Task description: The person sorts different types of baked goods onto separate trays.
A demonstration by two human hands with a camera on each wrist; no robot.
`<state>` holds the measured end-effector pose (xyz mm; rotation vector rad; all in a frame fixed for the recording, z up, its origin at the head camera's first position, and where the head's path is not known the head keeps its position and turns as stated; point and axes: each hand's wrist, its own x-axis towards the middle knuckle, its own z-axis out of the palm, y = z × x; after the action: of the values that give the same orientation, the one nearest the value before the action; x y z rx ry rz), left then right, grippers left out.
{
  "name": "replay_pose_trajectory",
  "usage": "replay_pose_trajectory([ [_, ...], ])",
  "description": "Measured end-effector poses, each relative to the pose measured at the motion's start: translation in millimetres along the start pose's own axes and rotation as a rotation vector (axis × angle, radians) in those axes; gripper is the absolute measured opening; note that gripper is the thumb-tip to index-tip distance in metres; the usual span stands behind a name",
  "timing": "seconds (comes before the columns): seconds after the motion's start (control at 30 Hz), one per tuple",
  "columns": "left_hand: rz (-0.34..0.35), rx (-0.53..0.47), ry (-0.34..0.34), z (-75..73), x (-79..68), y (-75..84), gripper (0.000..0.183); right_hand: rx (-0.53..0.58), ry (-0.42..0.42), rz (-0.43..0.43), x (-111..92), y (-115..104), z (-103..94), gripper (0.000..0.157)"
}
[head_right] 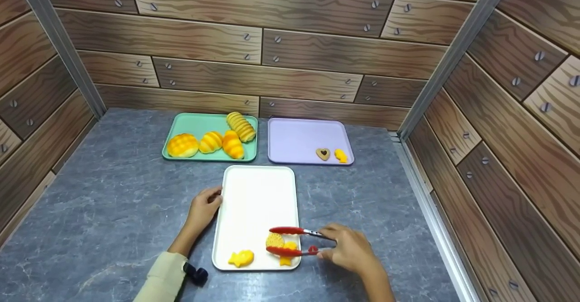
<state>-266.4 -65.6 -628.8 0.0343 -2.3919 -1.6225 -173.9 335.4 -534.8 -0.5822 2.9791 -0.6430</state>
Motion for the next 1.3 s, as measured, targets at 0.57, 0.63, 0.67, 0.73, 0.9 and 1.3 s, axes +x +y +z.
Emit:
replay_pose_trajectory([
  [0.57, 0.016, 0.011, 0.007, -0.3, -2.0, 0.0, 0.033, -0.035, 0.024, 0.033, 23.7, -9.1, 9.1, 0.057],
  [0.63, 0.023, 0.009, 0.007, -0.3, -1.8, 0.3, 0.032, -0.035, 0.012, 0.044, 26.3, -9.1, 9.1, 0.057],
  [0.67, 0.025, 0.009, 0.007, -0.2, -1.5, 0.4, 0.032, -0.033, 0.009, 0.049, 27.3, -9.0, 9.2, 0.057],
  [0.73, 0.024, 0.002, 0.007, -0.3, -1.0, 0.1, 0.032, -0.029, 0.008, 0.056, 28.7, -8.5, 10.0, 0.057],
  [0.9, 0.024, -0.012, 0.004, 0.0, -0.6, -0.9, 0.031, -0.011, 0.032, 0.035, 28.0, -4.5, 14.0, 0.056],
  [1.3, -0.023, -0.002, -0.025, -1.0, -0.2, -0.3, 0.033, 0.025, 0.136, 0.003, 24.7, 4.6, 20.1, 0.049],
])
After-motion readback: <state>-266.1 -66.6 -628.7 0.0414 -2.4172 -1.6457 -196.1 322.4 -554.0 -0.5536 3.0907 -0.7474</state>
